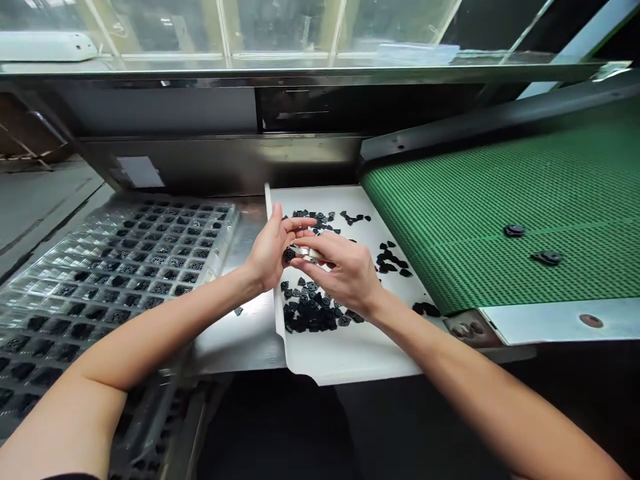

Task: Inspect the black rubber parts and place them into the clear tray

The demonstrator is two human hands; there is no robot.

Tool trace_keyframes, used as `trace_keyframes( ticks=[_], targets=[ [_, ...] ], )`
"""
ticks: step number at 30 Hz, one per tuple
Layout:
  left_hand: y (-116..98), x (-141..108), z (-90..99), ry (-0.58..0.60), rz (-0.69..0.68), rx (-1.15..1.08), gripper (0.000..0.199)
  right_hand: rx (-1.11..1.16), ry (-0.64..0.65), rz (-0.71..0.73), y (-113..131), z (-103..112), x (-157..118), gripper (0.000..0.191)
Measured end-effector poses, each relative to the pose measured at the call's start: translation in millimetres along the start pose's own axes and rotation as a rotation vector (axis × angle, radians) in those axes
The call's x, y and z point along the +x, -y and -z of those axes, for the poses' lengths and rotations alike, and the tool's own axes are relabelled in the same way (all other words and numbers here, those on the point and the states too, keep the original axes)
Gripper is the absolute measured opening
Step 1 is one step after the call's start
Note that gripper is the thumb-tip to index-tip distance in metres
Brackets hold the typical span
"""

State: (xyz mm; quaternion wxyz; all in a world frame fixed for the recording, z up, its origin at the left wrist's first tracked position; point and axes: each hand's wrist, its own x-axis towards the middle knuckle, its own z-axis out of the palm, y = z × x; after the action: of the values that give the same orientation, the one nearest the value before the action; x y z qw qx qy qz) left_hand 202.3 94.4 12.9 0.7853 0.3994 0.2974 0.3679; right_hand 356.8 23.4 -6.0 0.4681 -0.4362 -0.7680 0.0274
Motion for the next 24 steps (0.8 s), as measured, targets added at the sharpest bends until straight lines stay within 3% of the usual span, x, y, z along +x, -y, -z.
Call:
trace_keyframes(
  ticks=[9, 13, 16, 20, 24],
  targets=[
    [-1, -4, -12.0, -0.001, -0.011, -0.036, 0.074, -0.056, 0.004, -0.134, -5, -9, 0, 0.020],
    [-4, -1, -11.1, 0.014, -0.007, -0.069, 0.073, 0.030, 0.007, -0.150, -4, -10, 3, 0.011],
    [-1, -2, -9.0, 0.018, -0.022, -0.052, 0.059, 0.147, -0.020, -0.177, -1, -6, 7, 0.007],
    [-1, -10, -0.6, 0.182, 0.057, 0.053, 0.035, 0.257, -0.070, -0.265, 0, 7, 12, 0.023],
    [-7, -22, 5.0, 0.262, 0.034, 0.193, 0.033, 0.267, -0.062, -0.290, 1, 12, 15, 0.025]
  ],
)
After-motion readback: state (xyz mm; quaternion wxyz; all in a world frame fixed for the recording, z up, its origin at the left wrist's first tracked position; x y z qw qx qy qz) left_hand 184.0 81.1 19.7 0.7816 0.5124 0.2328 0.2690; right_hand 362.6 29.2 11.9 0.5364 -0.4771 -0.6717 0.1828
